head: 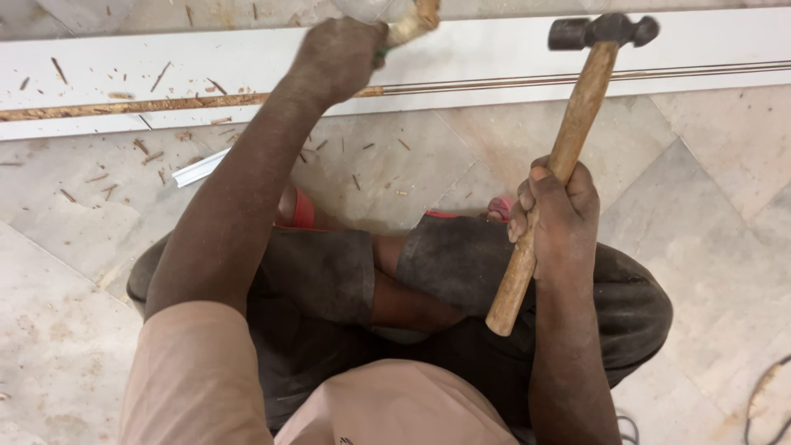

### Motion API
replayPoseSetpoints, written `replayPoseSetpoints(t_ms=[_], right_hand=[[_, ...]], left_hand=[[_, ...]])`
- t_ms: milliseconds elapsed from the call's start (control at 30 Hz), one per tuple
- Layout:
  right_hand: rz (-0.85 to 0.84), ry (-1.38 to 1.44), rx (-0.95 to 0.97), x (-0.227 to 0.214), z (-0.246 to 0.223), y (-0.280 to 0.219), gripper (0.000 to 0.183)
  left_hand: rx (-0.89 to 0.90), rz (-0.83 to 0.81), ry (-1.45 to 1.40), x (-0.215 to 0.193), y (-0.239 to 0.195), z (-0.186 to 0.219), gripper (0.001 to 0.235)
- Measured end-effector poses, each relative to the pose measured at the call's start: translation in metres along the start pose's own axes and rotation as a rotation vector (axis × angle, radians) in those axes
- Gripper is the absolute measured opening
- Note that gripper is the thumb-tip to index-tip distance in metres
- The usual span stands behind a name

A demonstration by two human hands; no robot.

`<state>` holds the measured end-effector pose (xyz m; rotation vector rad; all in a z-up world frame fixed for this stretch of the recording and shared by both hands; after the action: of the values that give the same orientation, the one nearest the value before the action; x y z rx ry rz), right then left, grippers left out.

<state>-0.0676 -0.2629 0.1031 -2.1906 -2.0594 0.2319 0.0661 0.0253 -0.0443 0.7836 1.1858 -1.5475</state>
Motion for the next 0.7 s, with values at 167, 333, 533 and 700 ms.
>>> replayPoseSetpoints(t_ms=[167, 333, 533, 700], right_hand=[[-0.092, 0.019, -0.026, 0.009, 0.004, -0.001, 0.008], [-0.131, -0.030, -0.056, 0.012, 0.010, -0.003, 0.008], [-0.105, -0.057, -0.007, 0.016, 0.012, -0.001, 0.007], [-0.093, -0.044, -0.013, 0.015, 0.006, -0.001, 0.008]], left_hand=[[0.241, 0.380, -0.154, -0.032, -0.007, 0.026, 0.029], [0.186, 0.187, -0.293, -0.017, -0.009, 0.049, 0.036], [0.239, 0.168, -0.221, -0.009, -0.015, 0.058, 0.028], [0.196, 0.093, -0.157, 0.000, -0.011, 0.064, 0.029]])
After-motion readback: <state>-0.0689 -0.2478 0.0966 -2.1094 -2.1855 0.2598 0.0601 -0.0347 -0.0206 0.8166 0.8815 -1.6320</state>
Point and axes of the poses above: each hand's wrist, its own y-axis towards the middle knuckle, its own x-axis out of the palm, z = x × y, the point moved 5 cm from there along y, towards the middle knuckle, and after that the axes turned 11 degrees about -x, right-handed, at the moved point
